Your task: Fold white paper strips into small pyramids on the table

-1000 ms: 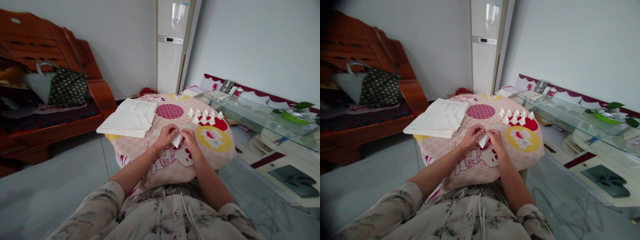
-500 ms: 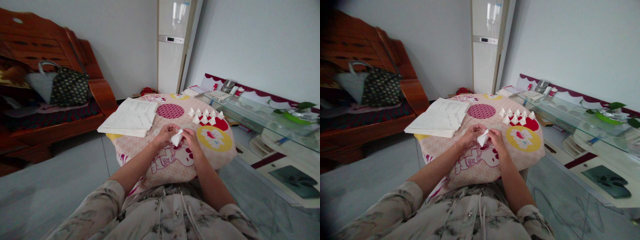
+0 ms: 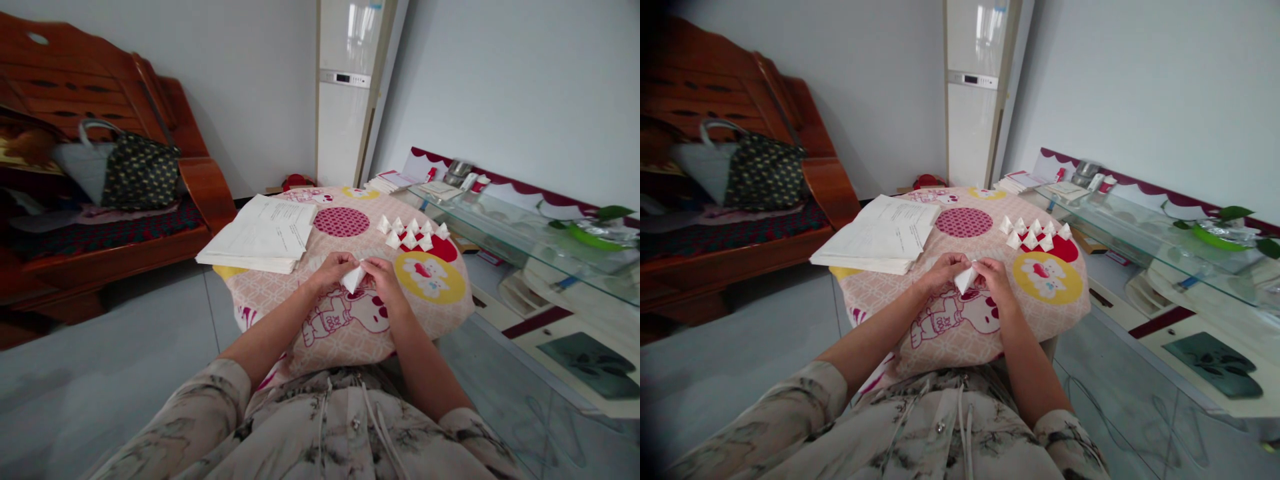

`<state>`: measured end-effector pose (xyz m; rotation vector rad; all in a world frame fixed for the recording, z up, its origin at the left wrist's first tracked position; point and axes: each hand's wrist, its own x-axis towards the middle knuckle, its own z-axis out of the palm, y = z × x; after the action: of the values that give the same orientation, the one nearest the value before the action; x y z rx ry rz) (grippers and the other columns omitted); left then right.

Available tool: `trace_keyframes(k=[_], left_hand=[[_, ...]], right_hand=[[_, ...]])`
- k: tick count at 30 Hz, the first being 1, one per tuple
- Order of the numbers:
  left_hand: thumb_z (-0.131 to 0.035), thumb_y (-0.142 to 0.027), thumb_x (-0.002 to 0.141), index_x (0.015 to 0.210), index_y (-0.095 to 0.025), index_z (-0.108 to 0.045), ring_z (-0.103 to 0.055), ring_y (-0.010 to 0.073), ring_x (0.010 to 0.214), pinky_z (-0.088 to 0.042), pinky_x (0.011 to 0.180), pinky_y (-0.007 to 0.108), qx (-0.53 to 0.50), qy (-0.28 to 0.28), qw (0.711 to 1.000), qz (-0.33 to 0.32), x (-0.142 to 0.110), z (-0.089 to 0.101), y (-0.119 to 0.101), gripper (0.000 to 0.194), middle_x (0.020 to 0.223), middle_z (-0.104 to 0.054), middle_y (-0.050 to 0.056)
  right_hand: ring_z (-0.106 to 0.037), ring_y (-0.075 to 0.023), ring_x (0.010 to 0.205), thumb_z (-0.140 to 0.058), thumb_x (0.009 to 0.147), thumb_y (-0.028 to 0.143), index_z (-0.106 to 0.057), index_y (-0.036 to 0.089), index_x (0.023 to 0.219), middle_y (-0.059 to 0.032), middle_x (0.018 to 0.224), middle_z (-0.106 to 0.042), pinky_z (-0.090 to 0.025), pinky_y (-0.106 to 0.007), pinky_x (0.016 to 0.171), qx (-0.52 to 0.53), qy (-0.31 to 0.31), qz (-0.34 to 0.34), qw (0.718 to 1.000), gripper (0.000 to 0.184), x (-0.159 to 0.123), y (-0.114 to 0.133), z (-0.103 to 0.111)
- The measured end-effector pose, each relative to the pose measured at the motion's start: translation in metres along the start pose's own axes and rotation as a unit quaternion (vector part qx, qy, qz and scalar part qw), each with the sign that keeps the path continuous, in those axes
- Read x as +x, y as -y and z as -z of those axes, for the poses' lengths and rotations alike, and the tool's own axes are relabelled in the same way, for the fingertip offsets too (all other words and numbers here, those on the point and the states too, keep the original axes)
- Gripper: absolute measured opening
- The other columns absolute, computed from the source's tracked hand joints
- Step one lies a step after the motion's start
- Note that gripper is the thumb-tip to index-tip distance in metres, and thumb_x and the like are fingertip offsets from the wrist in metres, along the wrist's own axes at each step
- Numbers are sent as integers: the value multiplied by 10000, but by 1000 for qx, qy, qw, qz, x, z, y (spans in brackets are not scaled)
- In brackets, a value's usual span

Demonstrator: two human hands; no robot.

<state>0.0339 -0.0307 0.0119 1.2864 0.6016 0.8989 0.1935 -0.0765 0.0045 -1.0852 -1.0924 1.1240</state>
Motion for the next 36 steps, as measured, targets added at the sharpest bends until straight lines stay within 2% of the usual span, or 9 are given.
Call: trace_keyframes(k=[6, 11, 17, 19, 23, 26, 30, 33, 36], left_hand=[[-825, -459, 692, 682, -129, -635, -464, 69, 455, -316, 458, 197, -12, 22, 1000, 8, -1, 4, 1, 380, 546, -567, -21], [-850, -389, 658, 707, -118, -672, -488, 78, 502, -353, 501, 203, -56, 38, 998, 1, 0, 6, -1, 328, 580, -588, -11], [-844, -319, 624, 650, -118, -659, -551, 102, 585, -426, 602, 221, -134, -15, 991, -18, 5, 11, -5, 274, 621, -630, 12], [-824, -276, 622, 650, -121, -654, -567, 110, 604, -435, 617, 226, -154, -46, 987, -9, 6, 14, -5, 232, 635, -639, 17], [-779, -218, 618, 655, -122, -659, -564, 118, 580, -425, 592, 239, -169, -66, 983, 19, 8, 18, -4, 158, 623, -638, 20], [-774, -212, 626, 664, -122, -667, -566, 126, 559, -425, 579, 249, -160, -47, 985, 40, 7, 18, -2, 145, 610, -642, 24], [-783, -194, 618, 657, -117, -673, -569, 126, 552, -434, 572, 242, -161, -37, 985, 56, 6, 17, 0, 140, 601, -648, 27], [-785, -263, 681, 778, -112, -726, -610, 140, 596, -473, 589, 243, -184, -47, 979, 69, 7, 18, -1, 189, 707, -704, 55], [-743, -396, 790, 1055, -130, -743, -681, 179, 734, -544, 690, 279, -224, -26, 972, 60, 5, 20, -7, 376, 856, -744, 86]], right_hand=[[-422, -84, 388, -827, 653, 470, -574, 215, 622, 49, 486, -546, -292, -229, 383, 132, -39, -1, 990, 361, 6, -2, 7], [-429, -88, 398, -847, 644, 399, -551, 219, 616, 53, 486, -538, -289, -226, 382, 207, -67, -16, 976, 348, 11, -6, 10], [-573, -130, 474, -760, 696, 317, -628, 211, 691, 3, 601, -668, -370, -241, 410, 186, -31, -37, 981, 169, 10, -9, 12], [-623, -146, 528, -738, 667, 263, -680, 206, 746, -13, 670, -719, -404, -245, 436, 172, -47, -34, 983, 114, 10, -9, 13], [-687, -181, 667, -740, 665, 285, -729, 206, 825, -40, 782, -770, -496, -277, 545, 168, -109, 9, 980, 179, 10, -7, 12], [-693, -200, 752, -767, 697, 352, -749, 203, 903, -53, 826, -776, -536, -314, 639, 160, -81, 13, 984, 255, 10, -5, 8], [-655, -177, 695, -822, 614, 262, -760, 206, 937, -8, 762, -744, -522, -297, 618, 139, -22, -10, 990, 333, 8, -6, 7], [-649, -167, 650, -816, 587, 237, -757, 213, 873, -2, 762, -746, -515, -279, 555, 168, -17, -28, 985, 293, 9, -8, 11], [-679, -165, 689, -805, 606, 222, -751, 219, 859, -8, 810, -762, -537, -269, 570, 199, -30, -26, 979, 259, 10, -9, 15]])
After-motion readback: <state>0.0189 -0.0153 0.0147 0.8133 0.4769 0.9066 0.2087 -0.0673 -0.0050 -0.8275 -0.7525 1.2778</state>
